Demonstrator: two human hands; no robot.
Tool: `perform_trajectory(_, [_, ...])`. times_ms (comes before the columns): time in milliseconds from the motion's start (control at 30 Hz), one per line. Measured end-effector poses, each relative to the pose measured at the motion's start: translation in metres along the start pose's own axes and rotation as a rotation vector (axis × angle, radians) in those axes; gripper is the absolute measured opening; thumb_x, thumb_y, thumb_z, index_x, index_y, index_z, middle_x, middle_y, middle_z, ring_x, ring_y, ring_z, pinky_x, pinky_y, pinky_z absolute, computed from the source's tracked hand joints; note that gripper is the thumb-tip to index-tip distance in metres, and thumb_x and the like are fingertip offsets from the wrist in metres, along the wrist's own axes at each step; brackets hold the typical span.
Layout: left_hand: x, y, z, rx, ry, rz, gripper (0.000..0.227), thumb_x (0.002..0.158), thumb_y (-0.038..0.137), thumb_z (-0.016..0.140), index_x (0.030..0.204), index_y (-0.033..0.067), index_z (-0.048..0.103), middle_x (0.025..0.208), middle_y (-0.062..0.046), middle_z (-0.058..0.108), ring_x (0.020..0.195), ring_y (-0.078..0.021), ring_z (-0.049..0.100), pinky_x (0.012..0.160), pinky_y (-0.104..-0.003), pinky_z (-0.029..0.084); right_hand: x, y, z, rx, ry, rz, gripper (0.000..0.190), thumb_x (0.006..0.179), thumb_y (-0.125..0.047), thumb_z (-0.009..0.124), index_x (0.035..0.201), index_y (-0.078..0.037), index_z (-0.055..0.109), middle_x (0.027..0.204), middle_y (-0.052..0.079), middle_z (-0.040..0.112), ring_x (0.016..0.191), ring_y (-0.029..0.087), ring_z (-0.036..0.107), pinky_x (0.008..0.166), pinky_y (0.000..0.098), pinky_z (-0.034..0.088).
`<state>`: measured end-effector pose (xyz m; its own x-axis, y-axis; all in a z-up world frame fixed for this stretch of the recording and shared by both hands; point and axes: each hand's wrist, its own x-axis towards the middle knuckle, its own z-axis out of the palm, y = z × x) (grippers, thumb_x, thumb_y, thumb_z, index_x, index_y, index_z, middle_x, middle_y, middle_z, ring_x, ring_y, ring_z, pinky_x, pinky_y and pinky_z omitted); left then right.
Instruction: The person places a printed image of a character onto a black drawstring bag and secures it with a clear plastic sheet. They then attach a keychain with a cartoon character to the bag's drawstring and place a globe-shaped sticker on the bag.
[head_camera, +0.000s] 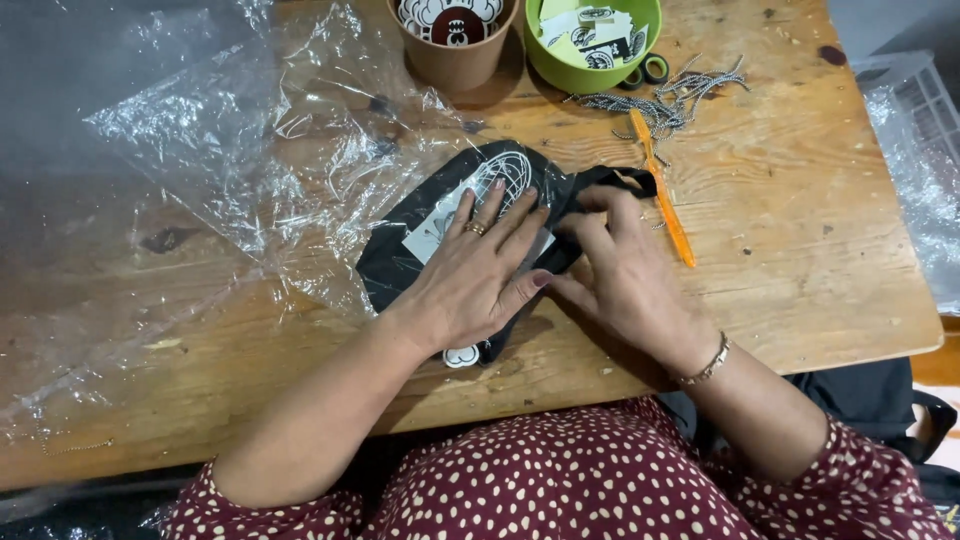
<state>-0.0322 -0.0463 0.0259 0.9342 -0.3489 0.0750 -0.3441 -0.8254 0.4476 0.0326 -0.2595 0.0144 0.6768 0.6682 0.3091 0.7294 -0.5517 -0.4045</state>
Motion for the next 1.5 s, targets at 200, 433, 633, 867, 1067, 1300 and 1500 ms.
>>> perform_trajectory(200, [0.0,0.002,-0.005,-0.009,-0.024,-0.017,0.082,0.102,0.064,0.017,0.155,0.005,0.036,0.16,-0.023,0.035,0.152,-0.0463,0.019,0.123,-0.06,0.004,0.046,-0.003,-0.014,-0.119,-0.161,0.033,0.123,0.055,-0.057,0.092,0.158,-0.013,0.039,0.149,0.024,0.038,0.131,0.047,0.043,0.1,0.0544,0.045])
perform_trajectory(433, [0.002,0.0,-0.001,0.031,-0.016,-0.029,0.083,0.1,0.067,0.023,0.153,0.0043,0.038,0.157,-0.024,0.039,0.15,-0.0479,0.024,0.123,-0.062,0.008,0.072,0.014,0.002,-0.114,-0.268,0.006,0.126,0.05,-0.06,0.094,0.157,-0.017,0.043,0.132,0.015,0.055,0.126,0.037,0.046,0.099,0.0471,0.042])
perform_trajectory(633, [0.001,-0.001,-0.004,0.024,0.027,-0.064,0.082,0.099,0.068,0.027,0.146,0.0031,0.044,0.152,-0.024,0.045,0.148,-0.0492,0.029,0.121,-0.065,0.007,0.073,0.027,-0.016,-0.069,-0.304,0.029,0.131,0.046,-0.059,0.097,0.158,-0.015,0.045,0.129,0.019,0.055,0.119,0.039,0.046,0.095,0.0467,0.04])
perform_trajectory(867, [0.001,0.006,-0.011,0.04,0.098,-0.036,0.073,0.086,0.054,0.065,0.136,0.0025,0.052,0.153,-0.027,0.041,0.145,-0.0525,0.033,0.118,-0.07,0.012,0.074,0.09,0.008,-0.006,-0.137,-0.054,0.063,0.076,-0.036,0.08,0.135,-0.015,0.07,0.119,0.014,0.069,0.112,0.041,0.055,0.09,0.0498,0.05])
perform_trajectory(1067, [0.014,0.023,-0.02,0.072,0.058,-0.089,0.082,0.08,0.047,0.077,0.142,0.0009,0.048,0.161,-0.028,0.026,0.147,-0.0543,0.025,0.118,-0.071,0.012,0.083,0.075,0.018,0.086,-0.05,-0.033,0.051,0.078,-0.025,0.076,0.129,-0.02,0.072,0.102,0.008,0.07,0.103,0.036,0.058,0.088,0.0474,0.051])
perform_trajectory(1300, [0.028,0.026,-0.013,0.187,0.075,-0.209,0.092,0.081,0.044,0.081,0.145,-0.009,0.041,0.159,-0.036,0.02,0.147,-0.06,0.016,0.115,-0.075,0.01,0.083,0.085,0.029,0.388,-0.06,0.022,0.029,0.083,-0.013,0.078,0.11,-0.021,0.079,0.095,0.003,0.073,0.096,0.025,0.061,0.083,0.0396,0.05])
perform_trajectory(1500, [0.051,0.026,-0.003,0.303,0.082,-0.276,0.096,0.075,0.034,0.085,0.147,-0.008,0.037,0.158,-0.036,0.019,0.147,-0.0602,0.015,0.113,-0.076,0.011,0.081,0.036,0.014,0.587,0.012,0.216,0.021,0.086,-0.001,0.068,0.102,-0.008,0.079,0.091,0.013,0.075,0.089,0.022,0.071,0.074,0.036,0.056])
